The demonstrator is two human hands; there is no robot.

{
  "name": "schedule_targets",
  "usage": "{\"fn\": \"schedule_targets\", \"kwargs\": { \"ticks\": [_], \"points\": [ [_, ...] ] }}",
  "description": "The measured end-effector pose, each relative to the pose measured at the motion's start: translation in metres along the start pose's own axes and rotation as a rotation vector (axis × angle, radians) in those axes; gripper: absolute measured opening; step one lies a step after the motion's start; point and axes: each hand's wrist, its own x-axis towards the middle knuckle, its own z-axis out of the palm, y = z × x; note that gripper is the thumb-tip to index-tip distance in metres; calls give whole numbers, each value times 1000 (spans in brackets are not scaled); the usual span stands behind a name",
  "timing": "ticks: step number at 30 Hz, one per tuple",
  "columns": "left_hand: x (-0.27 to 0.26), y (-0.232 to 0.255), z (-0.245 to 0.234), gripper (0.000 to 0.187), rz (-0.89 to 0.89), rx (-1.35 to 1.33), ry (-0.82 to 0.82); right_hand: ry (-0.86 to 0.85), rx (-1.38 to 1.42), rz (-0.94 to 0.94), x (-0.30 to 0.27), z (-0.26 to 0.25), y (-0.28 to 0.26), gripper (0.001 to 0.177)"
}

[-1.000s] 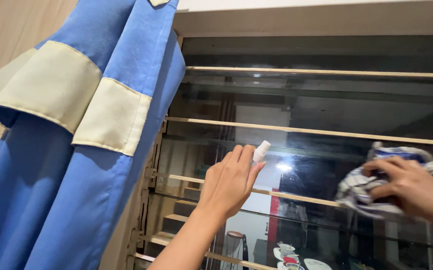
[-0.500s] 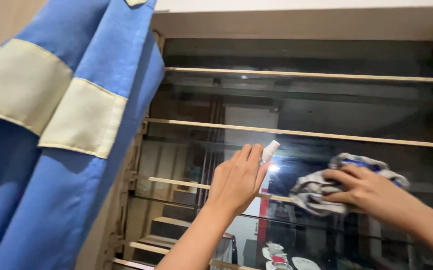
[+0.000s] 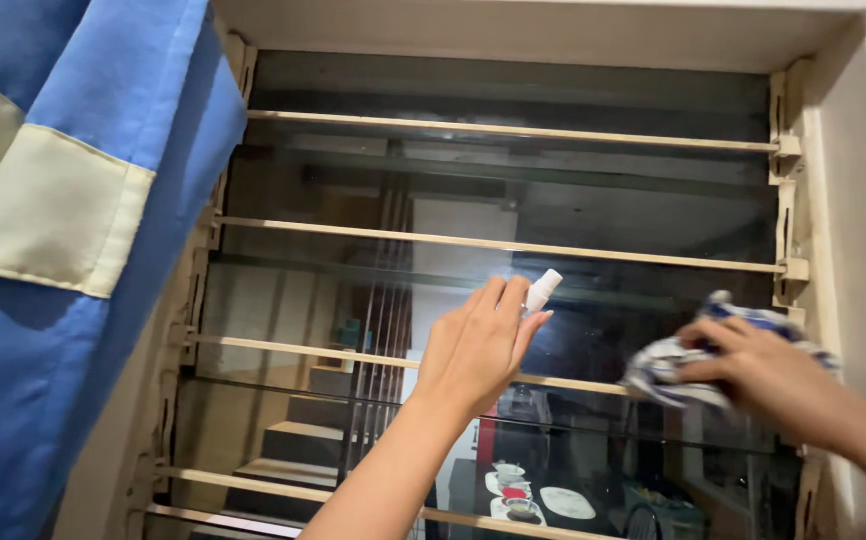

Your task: The person cleans a window by spraying the glass with a spray bottle and wiping it down with a cloth.

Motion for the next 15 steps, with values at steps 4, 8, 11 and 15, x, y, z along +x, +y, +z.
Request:
{"fn": "schedule_targets", "kwargs": {
  "ticks": [4,8,11,15],
  "points": [
    [2,9,7,27,-1,-6,18,98,-67,232,-12,3,40,57],
    [9,26,25,27,-12,-17,-10,405,82,30,-12,12,18,72],
    [10,35,37,28,-13,-24,-12,109,15,-78,-27,0,17,50],
    [10,43,48,30,-10,-11,7,86,61,197,-39,-12,21,50]
  ]
}}
